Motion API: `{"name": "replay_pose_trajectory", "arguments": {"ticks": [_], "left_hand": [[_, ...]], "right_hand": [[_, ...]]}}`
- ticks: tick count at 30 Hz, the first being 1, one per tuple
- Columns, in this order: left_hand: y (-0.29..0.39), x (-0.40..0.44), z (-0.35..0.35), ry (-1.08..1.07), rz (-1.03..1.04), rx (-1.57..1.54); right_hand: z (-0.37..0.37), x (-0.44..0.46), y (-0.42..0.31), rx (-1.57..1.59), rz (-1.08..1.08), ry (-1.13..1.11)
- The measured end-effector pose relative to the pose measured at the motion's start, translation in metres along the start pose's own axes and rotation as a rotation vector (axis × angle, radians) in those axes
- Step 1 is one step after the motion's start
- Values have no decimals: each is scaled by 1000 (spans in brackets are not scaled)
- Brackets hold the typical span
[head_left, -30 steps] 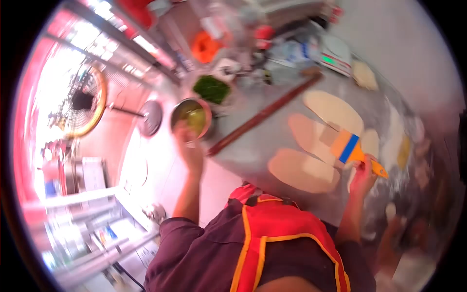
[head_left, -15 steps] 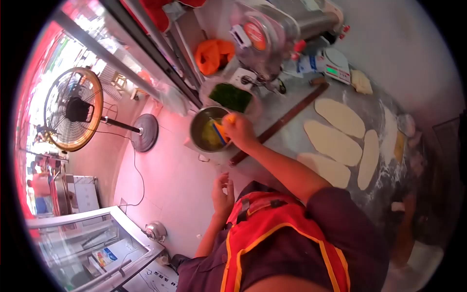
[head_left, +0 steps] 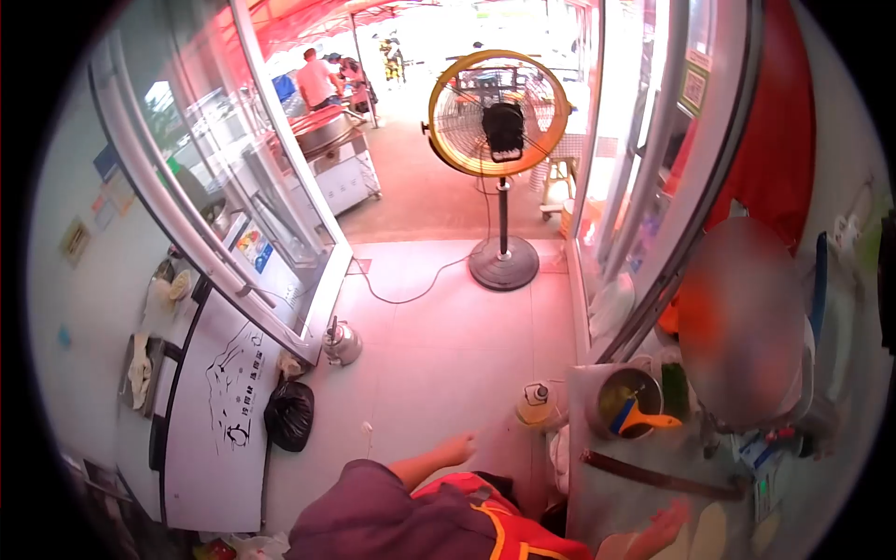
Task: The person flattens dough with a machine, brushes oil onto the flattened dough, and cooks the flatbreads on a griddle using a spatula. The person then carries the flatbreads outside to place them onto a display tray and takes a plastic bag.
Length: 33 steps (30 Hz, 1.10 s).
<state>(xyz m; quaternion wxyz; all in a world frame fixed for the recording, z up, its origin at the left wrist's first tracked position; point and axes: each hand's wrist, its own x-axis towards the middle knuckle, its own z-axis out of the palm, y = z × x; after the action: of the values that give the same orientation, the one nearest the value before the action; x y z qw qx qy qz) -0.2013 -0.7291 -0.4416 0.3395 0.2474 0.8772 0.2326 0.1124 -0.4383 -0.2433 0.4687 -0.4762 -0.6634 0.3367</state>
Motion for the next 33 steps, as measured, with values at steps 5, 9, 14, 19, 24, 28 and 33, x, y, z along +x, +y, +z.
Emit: {"name": "replay_pose_trajectory", "arguments": {"ticks": [5,9,14,19,24,28,33], "left_hand": [[-142,-56,-38,-7,-371,77],[-244,-50,-54,129,-661,-305],[-337,-13,-108,320,-686,-438],[-368,10,-263,378,-628,-430],[-399,124,-404,498,-514,-401],[-392,262,-530,522,-184,-513],[-405,385,-665,465,-132,-578]], "right_hand": [[100,-11,-83,116,-199,-416],[198,-39,-130,100,-396,-624],[367,-86,-151,-93,-391,-826],[513,-109,-80,-711,-458,-1381],[589,-99,-8,-861,-138,-1144],[675,-71,-3,-1203,-33,-1398],[887,-58,31,-1042,-95,-1258]]}}
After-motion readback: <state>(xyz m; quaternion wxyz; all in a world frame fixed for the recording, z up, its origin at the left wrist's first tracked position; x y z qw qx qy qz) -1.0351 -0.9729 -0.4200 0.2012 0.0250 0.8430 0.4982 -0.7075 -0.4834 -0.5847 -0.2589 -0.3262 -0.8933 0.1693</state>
